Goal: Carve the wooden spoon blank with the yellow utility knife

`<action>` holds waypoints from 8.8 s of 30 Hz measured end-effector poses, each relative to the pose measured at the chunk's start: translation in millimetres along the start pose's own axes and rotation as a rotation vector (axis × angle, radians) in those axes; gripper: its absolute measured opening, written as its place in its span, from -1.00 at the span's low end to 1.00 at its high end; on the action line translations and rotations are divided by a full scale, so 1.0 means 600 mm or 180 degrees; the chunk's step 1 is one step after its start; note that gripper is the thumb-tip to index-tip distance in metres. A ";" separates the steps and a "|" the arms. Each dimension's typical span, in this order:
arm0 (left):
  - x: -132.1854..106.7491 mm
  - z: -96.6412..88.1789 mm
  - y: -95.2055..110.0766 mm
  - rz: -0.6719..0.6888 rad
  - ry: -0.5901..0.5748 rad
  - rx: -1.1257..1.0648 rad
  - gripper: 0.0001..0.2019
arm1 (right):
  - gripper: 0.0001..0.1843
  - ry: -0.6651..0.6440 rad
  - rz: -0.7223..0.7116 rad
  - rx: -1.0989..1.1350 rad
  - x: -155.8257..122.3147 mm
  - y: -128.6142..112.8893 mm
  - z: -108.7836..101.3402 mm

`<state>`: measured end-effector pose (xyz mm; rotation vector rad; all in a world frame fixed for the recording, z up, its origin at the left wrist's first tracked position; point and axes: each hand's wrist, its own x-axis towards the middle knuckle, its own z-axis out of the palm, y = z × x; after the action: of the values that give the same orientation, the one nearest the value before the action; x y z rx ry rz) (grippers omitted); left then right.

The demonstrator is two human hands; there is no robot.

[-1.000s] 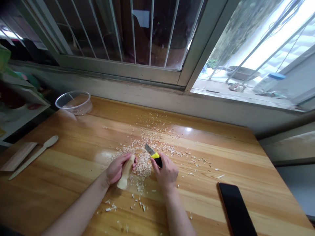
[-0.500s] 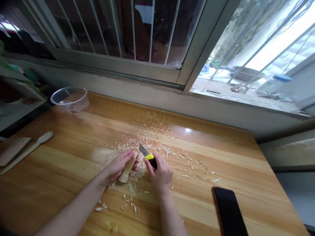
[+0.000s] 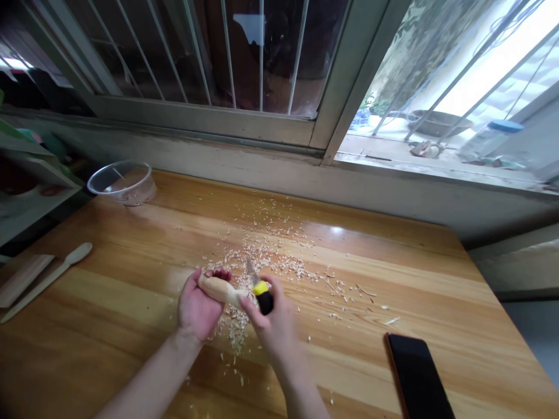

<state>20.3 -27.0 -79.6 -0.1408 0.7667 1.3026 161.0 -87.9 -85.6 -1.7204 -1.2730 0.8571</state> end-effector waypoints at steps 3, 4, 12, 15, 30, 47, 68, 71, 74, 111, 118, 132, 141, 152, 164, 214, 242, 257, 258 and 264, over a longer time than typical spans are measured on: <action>-0.015 0.016 -0.003 -0.0026 0.0075 -0.0107 -0.66 | -0.60 -0.0218 0.0434 0.1165 0.009 -0.020 0.012; -0.021 0.020 -0.003 -0.0074 0.0079 -0.0120 -0.69 | -0.63 -0.0234 0.0521 0.1272 0.015 -0.020 0.013; -0.045 0.014 -0.006 -0.0194 0.0419 -0.0326 -0.77 | -0.53 -0.0611 0.0834 0.1657 0.038 -0.006 0.006; -0.052 0.009 -0.006 0.0038 0.0209 -0.0257 -0.79 | -0.57 -0.0825 0.0776 0.1762 0.030 -0.015 0.008; -0.108 -0.041 0.043 -0.2087 -0.2034 0.2193 -0.67 | -0.70 -0.2047 -0.0174 0.1380 0.013 -0.046 -0.035; -0.130 -0.020 0.054 -0.1717 -0.1636 0.1181 -0.72 | -0.69 -0.0610 -0.0586 -0.0567 -0.036 -0.056 -0.073; -0.166 -0.018 0.065 -0.0370 -0.1743 0.2885 -0.58 | -0.60 -0.0355 -0.2285 -0.1841 -0.057 -0.106 -0.068; -0.163 -0.025 0.060 -0.0205 -0.1770 0.3158 -0.60 | -0.60 -0.0364 -0.2364 -0.1907 -0.058 -0.106 -0.068; -0.160 -0.034 0.053 -0.0115 -0.1713 0.3297 -0.61 | -0.60 -0.0368 -0.2419 -0.1956 -0.059 -0.107 -0.068; -0.164 -0.039 0.054 -0.0257 -0.1766 0.3673 -0.57 | -0.54 0.0064 -0.2505 -0.1936 -0.062 -0.098 -0.062; -0.144 -0.047 0.046 -0.0182 -0.1835 0.3778 -0.65 | -0.55 0.0054 -0.2418 -0.2035 -0.058 -0.080 -0.055; -0.128 -0.062 0.045 -0.0205 -0.1954 0.3799 -0.70 | -0.56 -0.0045 -0.2289 -0.1938 -0.057 -0.071 -0.049; -0.136 -0.067 0.048 -0.0123 -0.1920 0.3830 -0.51 | -0.53 -0.0085 -0.2264 -0.2026 -0.062 -0.079 -0.052; -0.147 -0.040 0.056 0.0631 -0.1664 0.4832 -0.63 | -0.56 0.0109 -0.2228 -0.2028 -0.067 -0.077 -0.046; -0.147 -0.049 0.053 0.0804 -0.1677 0.4862 -0.71 | -0.54 0.0097 -0.2186 -0.1928 -0.068 -0.081 -0.047; -0.148 -0.054 0.049 0.2240 -0.1161 0.6110 -0.53 | -0.56 0.0243 -0.2194 -0.2157 -0.072 -0.076 -0.034; -0.144 -0.043 0.051 0.1497 -0.0999 0.5696 -0.57 | -0.52 0.0249 -0.2039 -0.2164 -0.070 -0.073 -0.033; -0.137 -0.038 0.051 0.1694 -0.0795 0.6233 -0.68 | -0.53 0.0266 -0.1972 -0.2267 -0.069 -0.064 -0.030; -0.136 -0.038 0.050 0.1732 -0.0774 0.6250 -0.68 | -0.52 0.0270 -0.1963 -0.2269 -0.070 -0.064 -0.030; -0.131 -0.039 0.049 0.1661 -0.0673 0.6265 -0.64 | -0.52 0.0234 -0.1883 -0.2172 -0.070 -0.063 -0.031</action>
<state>-21.1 -94.1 -42.2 1.8036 1.6086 0.4844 150.7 -126.2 -41.1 -1.6695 -2.0260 -0.0029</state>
